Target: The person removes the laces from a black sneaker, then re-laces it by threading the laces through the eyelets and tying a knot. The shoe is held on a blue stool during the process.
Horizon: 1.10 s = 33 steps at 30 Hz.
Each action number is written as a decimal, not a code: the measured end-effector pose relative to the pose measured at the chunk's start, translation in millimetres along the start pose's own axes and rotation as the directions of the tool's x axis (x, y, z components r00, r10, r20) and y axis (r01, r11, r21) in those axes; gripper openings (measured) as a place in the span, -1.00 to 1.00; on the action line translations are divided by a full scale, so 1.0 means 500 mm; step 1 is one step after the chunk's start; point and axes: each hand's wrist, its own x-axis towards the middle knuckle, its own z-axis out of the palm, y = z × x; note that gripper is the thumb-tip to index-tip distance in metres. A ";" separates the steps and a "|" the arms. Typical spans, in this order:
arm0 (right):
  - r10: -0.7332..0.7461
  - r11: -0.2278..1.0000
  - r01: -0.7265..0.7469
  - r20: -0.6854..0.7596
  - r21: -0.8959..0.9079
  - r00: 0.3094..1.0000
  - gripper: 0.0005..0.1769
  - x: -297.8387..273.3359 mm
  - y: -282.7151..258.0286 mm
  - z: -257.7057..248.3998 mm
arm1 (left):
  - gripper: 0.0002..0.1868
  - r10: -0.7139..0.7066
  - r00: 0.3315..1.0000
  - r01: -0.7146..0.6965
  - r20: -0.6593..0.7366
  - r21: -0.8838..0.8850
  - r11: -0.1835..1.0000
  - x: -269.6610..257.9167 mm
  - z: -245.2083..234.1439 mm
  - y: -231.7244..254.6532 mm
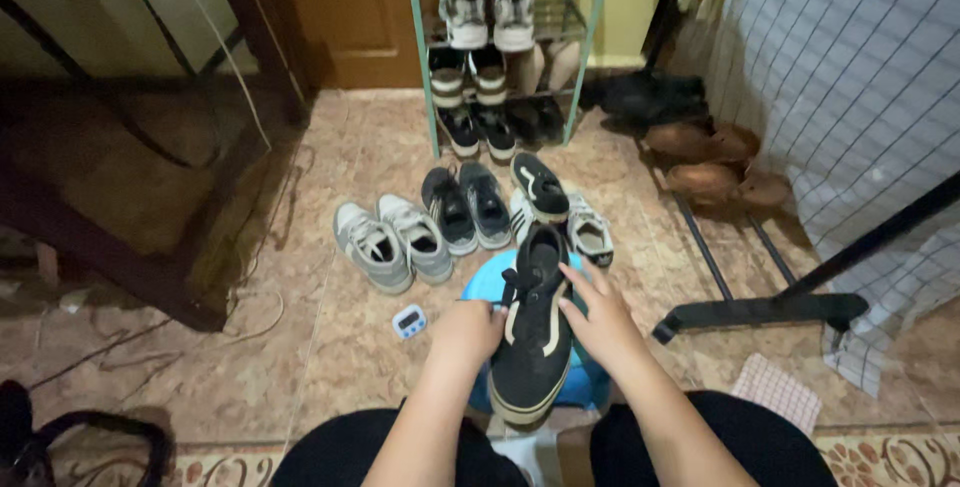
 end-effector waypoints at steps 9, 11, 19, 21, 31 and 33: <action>-0.042 0.997 0.047 0.073 -0.065 0.996 -0.28 0.032 -0.071 -0.018 | -0.47 0.507 0.712 -0.567 -0.486 0.027 0.823 0.016 -0.012 0.054; -0.044 0.999 0.043 0.077 0.014 0.996 -0.33 0.036 -0.059 -0.022 | -0.42 0.579 0.698 -0.600 -0.422 0.096 0.794 0.032 -0.007 0.058; -0.073 0.937 0.049 0.057 0.346 0.996 -0.86 0.050 0.038 -0.017 | -0.64 0.536 0.729 -0.622 -0.425 -0.085 0.779 0.072 -0.005 0.024; -0.050 0.931 0.015 0.087 0.365 0.995 -0.87 0.053 0.055 -0.015 | -0.64 0.497 0.755 -0.604 -0.427 -0.160 0.780 0.073 -0.004 0.019; -0.116 0.954 0.090 0.075 0.288 0.990 -0.68 0.048 0.049 -0.011 | -0.62 0.510 0.761 -0.636 -0.401 -0.311 0.706 0.045 -0.039 0.026; -0.109 0.958 0.073 0.114 0.278 0.988 -0.64 0.044 0.047 -0.016 | -0.60 0.517 0.768 -0.629 -0.377 -0.294 0.719 0.031 -0.047 0.027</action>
